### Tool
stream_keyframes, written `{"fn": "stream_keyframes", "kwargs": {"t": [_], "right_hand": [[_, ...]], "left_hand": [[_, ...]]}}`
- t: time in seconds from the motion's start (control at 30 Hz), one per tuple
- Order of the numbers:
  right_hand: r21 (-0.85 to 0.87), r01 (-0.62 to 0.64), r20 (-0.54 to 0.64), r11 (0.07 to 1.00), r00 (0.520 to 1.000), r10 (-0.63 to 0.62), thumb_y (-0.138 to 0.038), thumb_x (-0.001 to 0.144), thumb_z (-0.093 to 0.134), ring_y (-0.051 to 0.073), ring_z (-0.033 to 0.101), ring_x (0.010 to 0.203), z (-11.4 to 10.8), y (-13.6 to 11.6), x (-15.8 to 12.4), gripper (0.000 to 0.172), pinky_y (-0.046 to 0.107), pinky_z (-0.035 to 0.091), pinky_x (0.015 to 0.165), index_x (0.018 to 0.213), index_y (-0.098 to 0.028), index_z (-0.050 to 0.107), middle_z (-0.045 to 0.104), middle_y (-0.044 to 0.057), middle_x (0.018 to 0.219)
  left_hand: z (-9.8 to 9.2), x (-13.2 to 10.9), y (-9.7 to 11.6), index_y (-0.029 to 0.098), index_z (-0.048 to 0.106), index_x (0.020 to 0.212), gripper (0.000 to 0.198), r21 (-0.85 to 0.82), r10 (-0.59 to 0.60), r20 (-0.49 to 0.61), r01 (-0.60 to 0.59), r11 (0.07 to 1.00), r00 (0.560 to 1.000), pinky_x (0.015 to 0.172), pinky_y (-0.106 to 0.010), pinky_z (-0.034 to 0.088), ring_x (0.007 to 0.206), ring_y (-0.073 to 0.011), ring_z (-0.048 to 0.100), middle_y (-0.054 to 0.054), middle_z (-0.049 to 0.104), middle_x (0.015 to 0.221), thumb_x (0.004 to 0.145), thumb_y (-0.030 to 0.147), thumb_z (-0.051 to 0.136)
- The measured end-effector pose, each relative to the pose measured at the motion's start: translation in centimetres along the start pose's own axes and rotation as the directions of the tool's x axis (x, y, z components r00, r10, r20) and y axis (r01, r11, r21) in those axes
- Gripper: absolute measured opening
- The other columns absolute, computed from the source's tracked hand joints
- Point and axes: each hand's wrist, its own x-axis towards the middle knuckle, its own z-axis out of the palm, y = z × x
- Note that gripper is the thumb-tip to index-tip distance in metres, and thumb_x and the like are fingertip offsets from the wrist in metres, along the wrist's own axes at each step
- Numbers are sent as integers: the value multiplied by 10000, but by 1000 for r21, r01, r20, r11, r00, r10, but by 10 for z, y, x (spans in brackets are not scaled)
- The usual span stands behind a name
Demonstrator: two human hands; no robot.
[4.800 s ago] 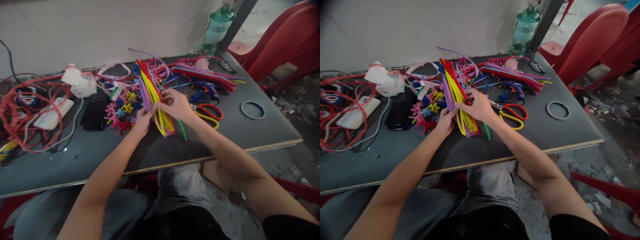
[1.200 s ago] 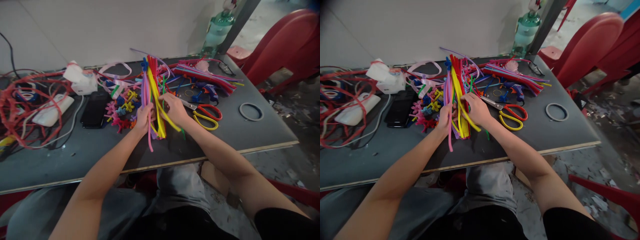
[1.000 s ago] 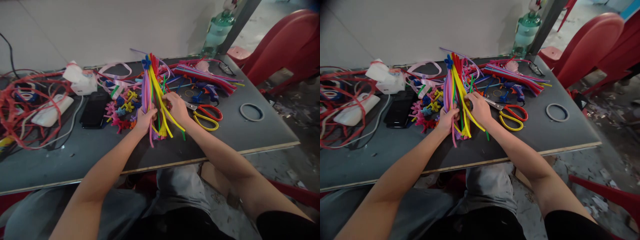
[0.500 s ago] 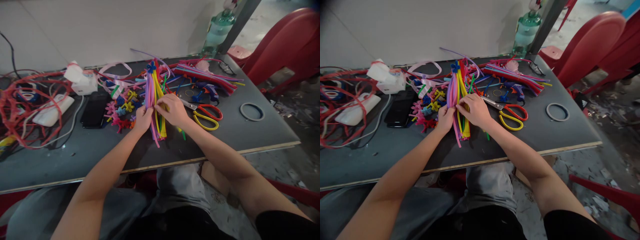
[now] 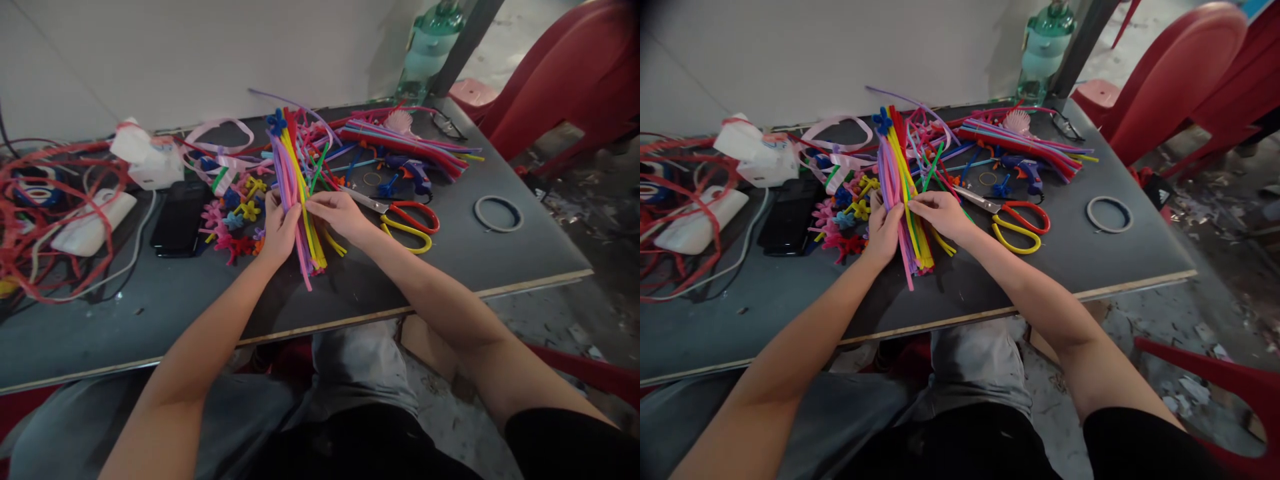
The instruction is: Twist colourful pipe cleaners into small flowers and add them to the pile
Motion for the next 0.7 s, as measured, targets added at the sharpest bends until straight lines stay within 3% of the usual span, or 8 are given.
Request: {"fn": "stream_keyframes", "kwargs": {"t": [0.1, 0.23, 0.3, 0.4, 0.5, 0.6, 0.63, 0.7], "right_hand": [[-75, 19, -70, 997, 997, -24, -625, 743, 768, 122, 542, 680, -3, -1, -1, 457, 279, 448, 658, 747, -173, 706, 663, 17, 740], [-292, 66, -130, 954, 986, -108, -549, 769, 773, 152, 598, 728, -5, -2, -1, 390, 303, 464, 704, 688, -174, 706, 712, 52, 786], [-375, 64, -144, 925, 981, -126, -512, 791, 763, 146, 585, 693, -6, 0, 0, 365, 299, 452, 678, 670, -176, 687, 683, 40, 734], [-332, -25, -245, 943, 968, -61, -590, 884, 633, 129, 525, 580, -15, 8, 8, 441, 287, 412, 577, 707, -187, 639, 555, 7, 607], [-215, 24, -451, 976, 885, -121, -725, 962, 356, 126, 548, 586, -42, 20, 22, 579, 267, 401, 535, 921, -212, 619, 554, 23, 735], [-198, 145, -663, 969, 708, -242, -735, 967, 147, 107, 531, 589, -73, 26, 31, 668, 258, 385, 510, 1005, -219, 570, 568, 66, 965], [-222, 125, -681, 967, 690, -245, -717, 974, 148, 109, 526, 594, -79, 25, 32, 656, 261, 389, 517, 994, -218, 573, 564, 65, 958], [-327, 2, -640, 945, 735, -223, -670, 990, 245, 131, 531, 621, -79, 19, 28, 589, 278, 409, 559, 904, -205, 596, 555, 47, 830]], "left_hand": [[1, -1, 2, 248, 779, 950, 492, -64, -41, 38, 43, 997, 998, 1065, -417, 512, 1114, -246, 618, -68, 626, 1096, 897, 697, 585], [2, 0, 4, 216, 771, 877, 454, -51, -106, 67, 110, 993, 992, 1005, -396, 549, 1086, -252, 662, -71, 693, 1067, 821, 662, 706], [1, 1, 3, 204, 766, 864, 410, -47, -138, 51, 140, 989, 989, 992, -396, 556, 1076, -261, 684, -75, 725, 1061, 800, 609, 746], [0, 3, 0, 201, 755, 853, 291, -76, -210, 34, 212, 974, 977, 1024, -412, 546, 1080, -263, 706, -68, 759, 1062, 819, 489, 733], [0, 4, -2, 203, 743, 843, 156, -114, -275, 4, 273, 955, 962, 1055, -413, 538, 1081, -247, 713, -52, 772, 1043, 824, 346, 684], [1, 3, -2, 201, 736, 847, 124, -155, -314, -24, 307, 939, 949, 1063, -403, 536, 1086, -240, 710, -42, 766, 1022, 814, 287, 653], [2, 2, -2, 201, 734, 844, 123, -171, -320, -35, 310, 935, 947, 1066, -401, 533, 1093, -242, 707, -42, 763, 1023, 812, 289, 654], [2, 1, -3, 203, 730, 843, 132, -195, -316, -68, 298, 934, 946, 1066, -397, 528, 1098, -244, 704, -43, 758, 1021, 814, 311, 659]]}}
